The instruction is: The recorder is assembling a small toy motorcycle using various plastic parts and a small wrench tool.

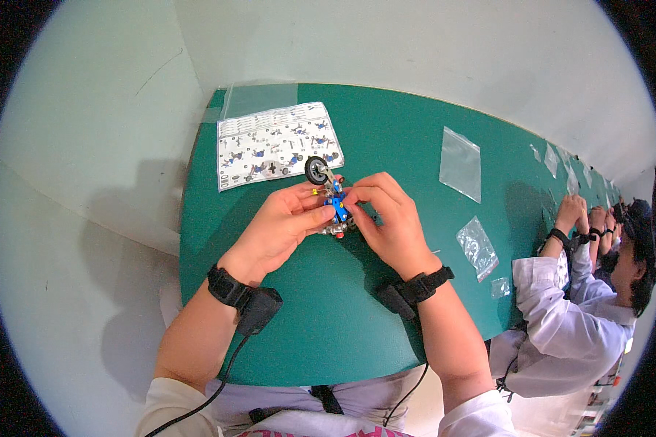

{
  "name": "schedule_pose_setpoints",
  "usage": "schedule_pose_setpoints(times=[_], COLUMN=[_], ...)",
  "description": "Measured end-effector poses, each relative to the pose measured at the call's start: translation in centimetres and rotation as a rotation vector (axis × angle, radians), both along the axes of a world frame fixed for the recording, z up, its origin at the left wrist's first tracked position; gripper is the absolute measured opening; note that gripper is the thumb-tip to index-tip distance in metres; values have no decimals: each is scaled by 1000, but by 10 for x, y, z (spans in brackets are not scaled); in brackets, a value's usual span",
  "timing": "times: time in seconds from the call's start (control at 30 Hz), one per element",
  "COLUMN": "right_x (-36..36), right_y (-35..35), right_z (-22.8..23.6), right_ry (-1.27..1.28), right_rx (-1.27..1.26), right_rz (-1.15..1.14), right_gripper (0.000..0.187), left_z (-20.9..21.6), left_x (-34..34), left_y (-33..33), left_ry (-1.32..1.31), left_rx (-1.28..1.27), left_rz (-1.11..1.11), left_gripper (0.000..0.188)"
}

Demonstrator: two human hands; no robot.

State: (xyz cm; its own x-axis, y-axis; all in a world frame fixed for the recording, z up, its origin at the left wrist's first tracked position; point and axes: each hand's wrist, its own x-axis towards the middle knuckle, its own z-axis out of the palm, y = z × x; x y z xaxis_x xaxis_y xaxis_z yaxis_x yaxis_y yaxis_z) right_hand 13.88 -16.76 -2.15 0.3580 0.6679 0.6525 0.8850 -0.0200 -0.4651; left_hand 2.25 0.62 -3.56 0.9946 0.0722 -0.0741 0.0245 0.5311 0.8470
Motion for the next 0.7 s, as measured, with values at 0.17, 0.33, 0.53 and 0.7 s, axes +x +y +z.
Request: schedule_pose_setpoints(times=[0.17, 0.33, 0.53, 0.7], right_x=[-1, -4, -3, -3], right_y=[0, -1, -4, -4], right_z=[8, 14, 14, 12], right_ry=[-180, -222, -216, -211], right_rx=[-41, -56, -78, -73], right_rz=[-37, -23, -14, -18], right_gripper=[22, 23, 21, 21], left_z=[0, 0, 0, 1], left_x=[0, -1, 0, 0], left_y=[-1, 0, -1, -1], left_ry=[16, 27, 14, 13], left_rx=[21, 28, 40, 54], left_rz=[-2, -5, 0, -3], left_gripper=[43, 43, 49, 49])
